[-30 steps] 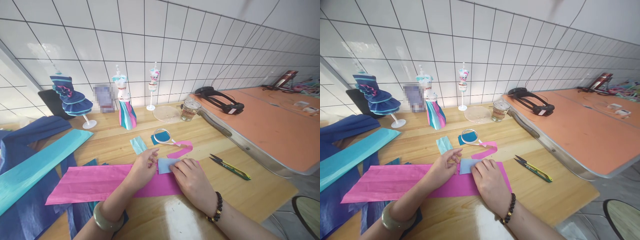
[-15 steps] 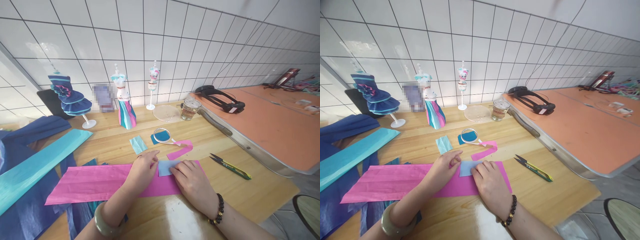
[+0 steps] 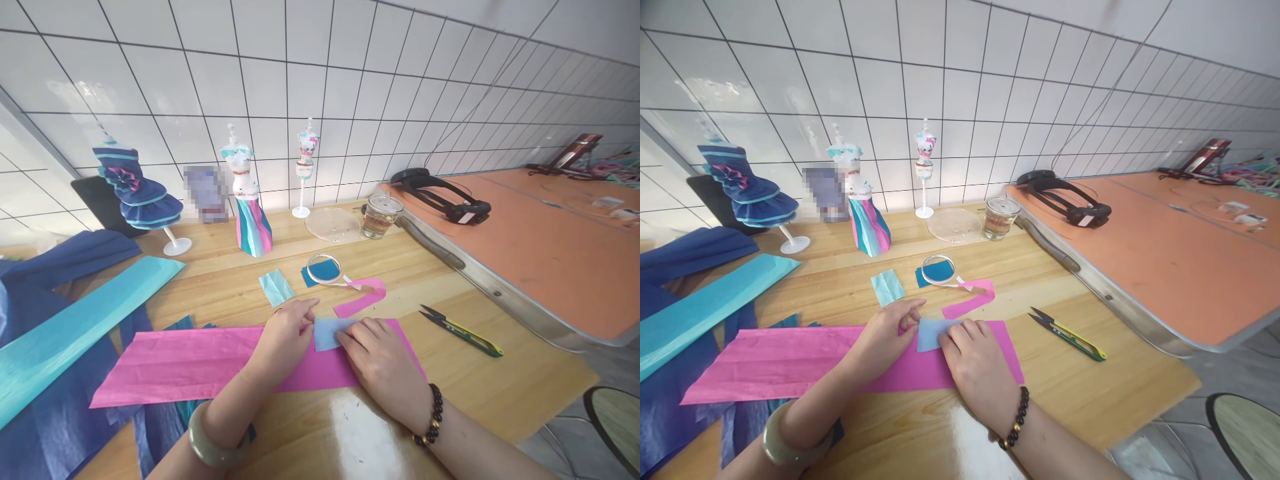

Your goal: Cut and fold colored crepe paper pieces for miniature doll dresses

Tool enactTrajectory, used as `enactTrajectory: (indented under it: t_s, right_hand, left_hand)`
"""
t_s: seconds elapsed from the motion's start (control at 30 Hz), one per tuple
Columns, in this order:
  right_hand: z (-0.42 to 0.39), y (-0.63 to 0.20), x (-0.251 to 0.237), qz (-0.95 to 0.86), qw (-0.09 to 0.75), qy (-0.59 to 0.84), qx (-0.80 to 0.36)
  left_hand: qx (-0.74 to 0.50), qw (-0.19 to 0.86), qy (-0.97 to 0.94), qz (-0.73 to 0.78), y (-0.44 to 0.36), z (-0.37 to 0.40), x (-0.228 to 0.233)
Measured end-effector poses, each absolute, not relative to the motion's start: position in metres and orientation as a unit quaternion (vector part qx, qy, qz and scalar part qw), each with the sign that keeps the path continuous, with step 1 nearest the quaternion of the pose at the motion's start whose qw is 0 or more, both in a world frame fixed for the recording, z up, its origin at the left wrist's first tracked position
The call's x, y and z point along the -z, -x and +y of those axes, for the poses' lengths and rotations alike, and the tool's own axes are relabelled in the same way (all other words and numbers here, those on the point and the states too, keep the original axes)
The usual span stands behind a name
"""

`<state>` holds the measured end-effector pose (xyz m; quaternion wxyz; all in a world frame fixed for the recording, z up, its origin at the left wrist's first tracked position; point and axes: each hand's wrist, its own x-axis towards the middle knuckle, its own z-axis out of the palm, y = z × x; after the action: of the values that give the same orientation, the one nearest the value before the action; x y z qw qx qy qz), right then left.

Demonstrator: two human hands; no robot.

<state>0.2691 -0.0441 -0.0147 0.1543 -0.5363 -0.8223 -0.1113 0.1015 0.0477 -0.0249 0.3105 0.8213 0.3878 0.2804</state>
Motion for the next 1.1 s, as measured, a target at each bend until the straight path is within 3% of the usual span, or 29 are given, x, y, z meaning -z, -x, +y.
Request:
enactTrajectory:
  t_s: [0.63,1.1]
  right_hand:
    - [-0.0426,-0.2684,0.0132,-0.833,0.130,0.528,0.105]
    - [-0.0414,-0.2677,0.0115,-0.829,0.106,0.541,0.092]
  left_hand:
    - [-0.274,0.346,-0.796,0.414,-0.1029,0.0457,0.0212]
    - [-0.255,0.310,-0.804,0.439,-0.1047,0.0448,0.0207]
